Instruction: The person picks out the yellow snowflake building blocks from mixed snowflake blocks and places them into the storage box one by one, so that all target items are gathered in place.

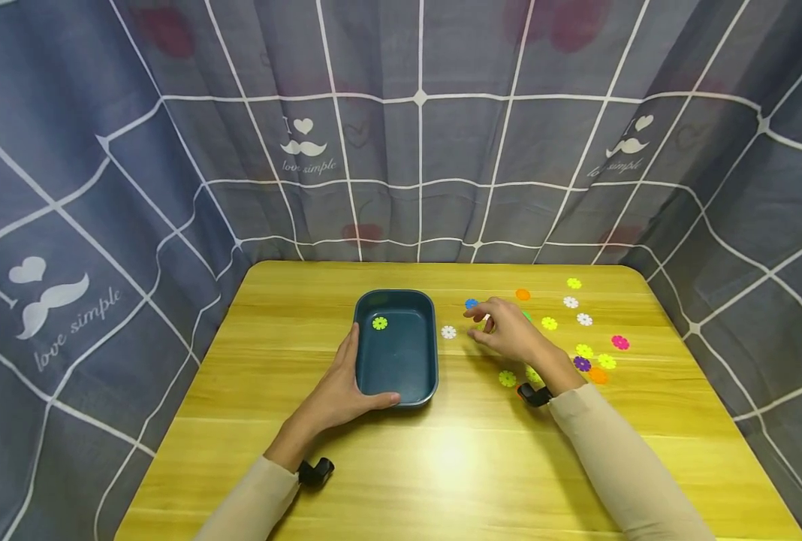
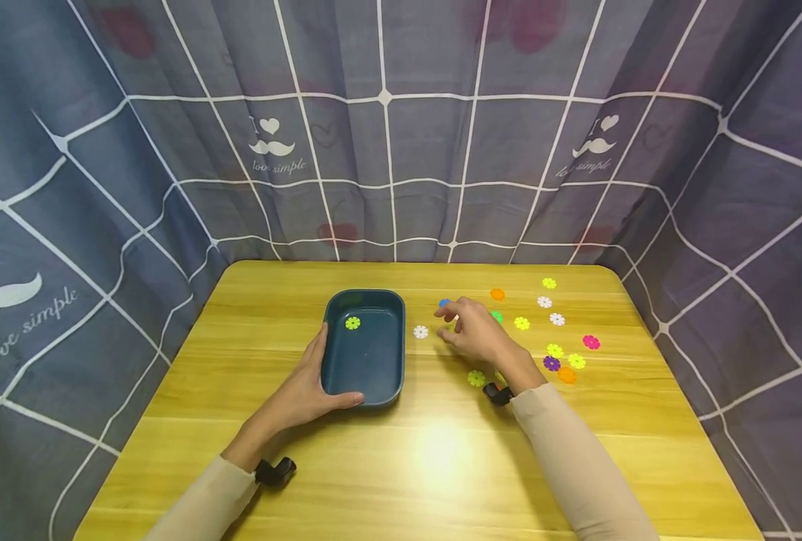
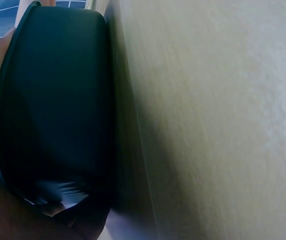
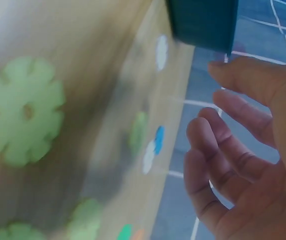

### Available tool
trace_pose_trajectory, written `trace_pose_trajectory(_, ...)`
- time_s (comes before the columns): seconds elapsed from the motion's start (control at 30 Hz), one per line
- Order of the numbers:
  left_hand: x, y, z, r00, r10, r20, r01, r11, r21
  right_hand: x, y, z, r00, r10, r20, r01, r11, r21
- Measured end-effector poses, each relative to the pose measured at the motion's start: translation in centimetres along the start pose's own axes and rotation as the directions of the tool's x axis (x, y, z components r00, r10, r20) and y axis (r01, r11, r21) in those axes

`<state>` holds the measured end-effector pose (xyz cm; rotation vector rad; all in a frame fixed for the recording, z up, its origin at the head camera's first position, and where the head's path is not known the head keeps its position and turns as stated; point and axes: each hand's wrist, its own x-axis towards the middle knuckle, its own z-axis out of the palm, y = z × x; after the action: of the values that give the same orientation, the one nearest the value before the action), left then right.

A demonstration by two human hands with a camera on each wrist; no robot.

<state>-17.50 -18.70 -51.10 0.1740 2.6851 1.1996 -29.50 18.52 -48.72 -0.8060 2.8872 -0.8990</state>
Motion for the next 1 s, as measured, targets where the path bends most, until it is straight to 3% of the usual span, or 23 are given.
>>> trace_pose_trajectory(0.37, -0.1, 0.1, 0.0, 1.000, -0.004, 0.010, 0.004, 1.000, 0.001, -1.5, 2.6, -0.3, 0.997, 0.066, 0.047, -0.066, 0.998, -0.009)
trace_pose_trajectory(0.77, -0.2, -0.2, -0.1, 1.000, -0.007, 0.011, 0.007, 1.000, 0.009, -1.0, 4.6, 1.0, 0.996, 0.068, 0.056, -0.068, 0.998, 0.004)
trace_pose_trajectory(1.0, -0.2, -0.1, 0.0, 1.000, -0.005, 0.004, 0.005, 1.000, 0.008, -0.6, 4.9, 1.0, 0.991, 0.112, 0.069, -0.115, 0.992, 0.048)
